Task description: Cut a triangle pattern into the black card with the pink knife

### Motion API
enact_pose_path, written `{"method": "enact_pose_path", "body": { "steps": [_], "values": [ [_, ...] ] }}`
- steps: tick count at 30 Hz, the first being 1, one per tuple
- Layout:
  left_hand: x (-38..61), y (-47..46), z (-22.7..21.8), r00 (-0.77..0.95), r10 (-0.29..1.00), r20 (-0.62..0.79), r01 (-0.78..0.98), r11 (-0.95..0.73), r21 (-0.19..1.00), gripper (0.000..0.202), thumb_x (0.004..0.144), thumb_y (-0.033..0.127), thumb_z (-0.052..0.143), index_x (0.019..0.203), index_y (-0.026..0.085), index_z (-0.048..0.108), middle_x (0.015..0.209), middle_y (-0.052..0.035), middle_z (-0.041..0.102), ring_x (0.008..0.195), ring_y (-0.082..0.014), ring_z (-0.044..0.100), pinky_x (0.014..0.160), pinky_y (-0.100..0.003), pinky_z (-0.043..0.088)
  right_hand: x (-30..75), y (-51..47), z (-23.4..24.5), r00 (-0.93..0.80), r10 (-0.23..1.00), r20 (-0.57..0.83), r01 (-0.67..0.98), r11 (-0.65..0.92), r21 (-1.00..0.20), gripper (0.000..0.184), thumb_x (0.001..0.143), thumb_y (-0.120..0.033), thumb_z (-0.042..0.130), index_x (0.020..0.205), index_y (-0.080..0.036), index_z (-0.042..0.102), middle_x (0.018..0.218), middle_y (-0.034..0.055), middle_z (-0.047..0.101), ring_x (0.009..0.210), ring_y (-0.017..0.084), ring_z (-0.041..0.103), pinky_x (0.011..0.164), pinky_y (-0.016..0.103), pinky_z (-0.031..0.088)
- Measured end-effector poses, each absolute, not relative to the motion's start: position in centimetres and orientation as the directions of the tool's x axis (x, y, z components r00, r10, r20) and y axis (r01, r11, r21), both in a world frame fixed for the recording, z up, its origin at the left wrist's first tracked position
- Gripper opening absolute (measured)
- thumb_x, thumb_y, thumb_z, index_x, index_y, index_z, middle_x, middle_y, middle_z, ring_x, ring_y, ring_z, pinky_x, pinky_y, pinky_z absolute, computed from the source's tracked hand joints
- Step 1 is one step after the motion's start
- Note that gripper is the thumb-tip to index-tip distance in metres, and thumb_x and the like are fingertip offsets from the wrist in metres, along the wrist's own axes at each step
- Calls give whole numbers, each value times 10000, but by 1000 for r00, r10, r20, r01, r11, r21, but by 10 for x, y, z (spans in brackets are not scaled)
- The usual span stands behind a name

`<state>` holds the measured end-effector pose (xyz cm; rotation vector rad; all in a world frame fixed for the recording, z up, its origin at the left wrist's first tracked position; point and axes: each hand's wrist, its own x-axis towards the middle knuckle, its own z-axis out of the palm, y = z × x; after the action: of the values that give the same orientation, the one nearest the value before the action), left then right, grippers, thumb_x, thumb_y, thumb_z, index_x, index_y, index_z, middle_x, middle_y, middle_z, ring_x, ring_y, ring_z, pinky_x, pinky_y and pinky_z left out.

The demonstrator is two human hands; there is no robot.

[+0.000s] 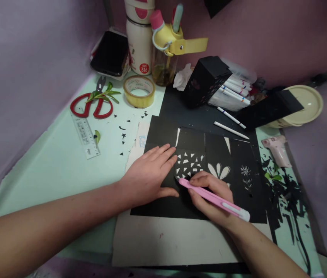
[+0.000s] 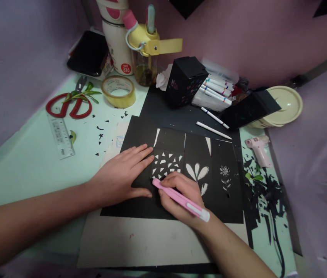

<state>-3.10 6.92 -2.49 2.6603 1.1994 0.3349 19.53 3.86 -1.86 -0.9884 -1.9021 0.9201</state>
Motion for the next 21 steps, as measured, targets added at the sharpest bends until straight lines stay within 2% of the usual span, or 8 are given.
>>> {"method": "enact_pose_path", "body": {
  "steps": [3, 7, 10, 13, 14, 17, 21],
  "values": [
    [-31, 70, -25, 646, 752, 130, 699, -651, 295, 906, 754, 726, 663, 1371, 85, 490, 1505, -179, 430, 1426, -342, 350, 1164, -481, 319, 195, 40, -16, -302, 895, 328, 331, 421, -844, 202, 801, -41, 654, 901, -214, 623, 808, 16, 667, 733, 156, 655, 673, 289, 520],
    [-32, 72, -22, 645, 738, 198, 661, -669, 340, 821, 726, 636, 754, 1293, 83, 538, 1495, -215, 410, 1402, -383, 354, 1124, -509, 348, 196, 41, -17, -307, 901, 308, 372, 411, -832, 147, 798, -84, 669, 857, -208, 618, 768, 6, 668, 670, 145, 647, 619, 270, 504],
    [-32, 72, -20, 667, 700, 253, 603, -708, 368, 561, 798, 450, 769, 1217, 125, 585, 1399, -186, 496, 1342, -368, 404, 1051, -503, 387, 196, 40, -19, -307, 901, 307, 377, 411, -830, 137, 795, -91, 669, 845, -206, 613, 757, 1, 664, 657, 141, 643, 612, 266, 500],
    [-32, 73, -21, 699, 663, 267, 552, -738, 387, 213, 926, 286, 635, 1114, 185, 639, 1195, -110, 605, 1177, -302, 506, 915, -452, 426, 195, 40, -21, -299, 905, 302, 383, 404, -831, 122, 796, -102, 669, 828, -206, 613, 734, -1, 656, 632, 141, 636, 590, 267, 490],
    [-32, 73, -21, 710, 652, 267, 538, -746, 393, 153, 953, 253, 588, 1077, 193, 653, 1149, -94, 615, 1128, -284, 518, 872, -426, 426, 194, 40, -21, -295, 907, 301, 387, 401, -830, 116, 796, -108, 671, 822, -206, 614, 724, -1, 653, 622, 142, 633, 580, 267, 486],
    [-32, 74, -24, 733, 625, 269, 500, -763, 410, 155, 984, 210, 518, 993, 184, 671, 1088, -77, 619, 1036, -246, 516, 809, -371, 415, 194, 40, -22, -289, 911, 294, 397, 394, -829, 101, 799, -119, 672, 806, -204, 617, 703, 1, 649, 599, 143, 622, 555, 268, 475],
    [-32, 76, -26, 741, 624, 249, 487, -754, 440, 190, 1000, 210, 482, 967, 157, 662, 1016, -70, 617, 955, -213, 502, 819, -342, 436, 193, 39, -23, -291, 912, 289, 390, 389, -834, 102, 803, -122, 669, 787, -204, 609, 698, 5, 651, 600, 146, 622, 551, 270, 472]
  ]
}}
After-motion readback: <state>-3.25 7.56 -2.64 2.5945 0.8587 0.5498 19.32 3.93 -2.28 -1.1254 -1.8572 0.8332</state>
